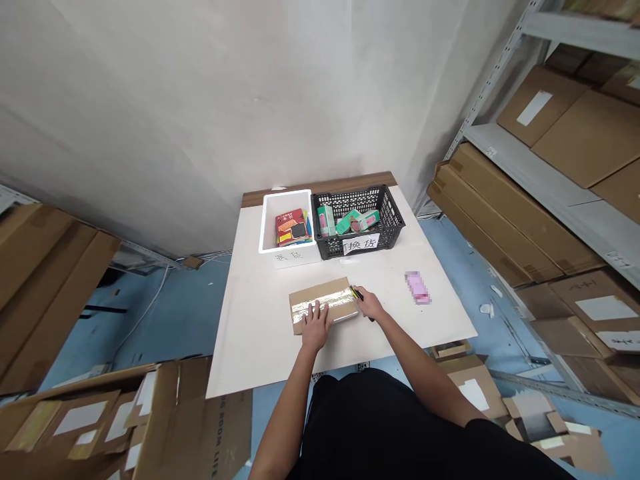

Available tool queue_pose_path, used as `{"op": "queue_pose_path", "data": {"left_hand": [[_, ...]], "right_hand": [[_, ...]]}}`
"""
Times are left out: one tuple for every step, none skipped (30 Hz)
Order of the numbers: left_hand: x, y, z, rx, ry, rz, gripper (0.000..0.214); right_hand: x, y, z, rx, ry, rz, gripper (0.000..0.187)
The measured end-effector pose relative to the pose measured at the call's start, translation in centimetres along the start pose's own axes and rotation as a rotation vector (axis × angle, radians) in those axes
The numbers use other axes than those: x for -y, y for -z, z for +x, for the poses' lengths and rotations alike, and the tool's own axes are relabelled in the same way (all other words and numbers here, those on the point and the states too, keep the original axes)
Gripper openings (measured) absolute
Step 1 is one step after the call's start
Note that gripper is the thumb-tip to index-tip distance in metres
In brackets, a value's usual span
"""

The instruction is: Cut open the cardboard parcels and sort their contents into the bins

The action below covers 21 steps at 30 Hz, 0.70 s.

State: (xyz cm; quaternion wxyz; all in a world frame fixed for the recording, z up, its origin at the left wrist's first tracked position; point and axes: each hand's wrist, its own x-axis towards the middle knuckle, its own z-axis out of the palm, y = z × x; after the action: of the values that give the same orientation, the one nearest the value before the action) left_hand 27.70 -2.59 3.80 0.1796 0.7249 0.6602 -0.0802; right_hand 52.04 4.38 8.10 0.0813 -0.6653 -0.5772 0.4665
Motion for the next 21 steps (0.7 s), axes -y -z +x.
{"op": "queue_pose_path", "data": {"left_hand": [[0.0,-0.1,0.0,-0.003,0.0,0.003,0.065],[-0.1,-0.1,-0.1,-0.007,0.002,0.008,0.065],[-0.1,-0.1,-0.2,-0.011,0.006,0.014,0.064],[-0.2,-0.2,-0.2,-0.014,0.009,0.02,0.064],[-0.2,-0.2,-0.2,-0.017,0.012,0.024,0.064],[-0.2,-0.2,-0.3,-0.017,0.013,0.024,0.064],[-0.2,-0.2,-0.3,-0.016,0.014,0.022,0.065],[-0.3,-0.3,-0.4,-0.016,0.013,0.019,0.065],[-0.3,-0.3,-0.4,-0.018,0.012,0.017,0.065],[-0.3,-0.3,-0.4,-0.022,0.01,0.019,0.065],[-0.3,-0.3,-0.5,-0.025,0.008,0.023,0.065],[-0.3,-0.3,-0.5,-0.025,0.008,0.029,0.065],[-0.4,-0.2,-0.5,-0.021,0.009,0.033,0.065],[-0.4,0.1,-0.5,-0.012,0.012,0.036,0.065],[-0.5,0.4,-0.4,0.0,0.016,0.034,0.065],[-0.4,0.9,-0.3,0.012,0.021,0.027,0.065],[-0.3,1.5,0.0,0.022,0.021,0.015,0.065],[0.0,2.2,0.4,0.025,0.018,-0.004,0.066],[0.4,3.0,0.9,0.02,0.014,-0.026,0.066],[0.9,3.9,1.5,0.005,0.015,-0.048,0.066],[1.5,4.8,2.2,-0.013,0.023,-0.064,0.065]], "right_hand": [[0.1,0.1,0.0,0.014,-0.008,0.009,0.05],[0.1,0.3,-0.1,0.03,-0.016,0.017,0.05],[0.1,0.5,-0.2,0.048,-0.022,0.023,0.05],[0.1,0.7,-0.2,0.065,-0.027,0.025,0.05],[0.1,0.8,-0.4,0.08,-0.033,0.023,0.051],[0.1,1.0,-0.5,0.094,-0.036,0.021,0.051],[0.1,1.1,-0.7,0.105,-0.037,0.019,0.051],[0.1,1.1,-0.9,0.11,-0.037,0.018,0.05],[0.0,1.1,-1.2,0.108,-0.036,0.016,0.05],[0.0,1.0,-1.5,0.103,-0.037,0.011,0.05],[-0.2,0.9,-1.9,0.102,-0.04,0.004,0.049],[-0.4,0.7,-2.3,0.107,-0.044,-0.005,0.048],[-0.6,0.5,-2.8,0.116,-0.049,-0.014,0.047],[-1.0,0.2,-3.3,0.129,-0.049,-0.022,0.047],[-1.4,-0.1,-3.8,0.138,-0.045,-0.023,0.047],[-1.8,-0.6,-4.3,0.129,-0.038,-0.018,0.047],[-2.3,-1.1,-4.8,0.091,-0.035,-0.007,0.048],[-2.7,-1.7,-5.2,0.023,-0.039,0.007,0.05],[-3.0,-2.3,-5.6,-0.066,-0.053,0.02,0.052],[-3.1,-3.1,-5.8,-0.158,-0.074,0.029,0.055],[-3.2,-3.8,-5.9,-0.233,-0.098,0.031,0.059]]}}
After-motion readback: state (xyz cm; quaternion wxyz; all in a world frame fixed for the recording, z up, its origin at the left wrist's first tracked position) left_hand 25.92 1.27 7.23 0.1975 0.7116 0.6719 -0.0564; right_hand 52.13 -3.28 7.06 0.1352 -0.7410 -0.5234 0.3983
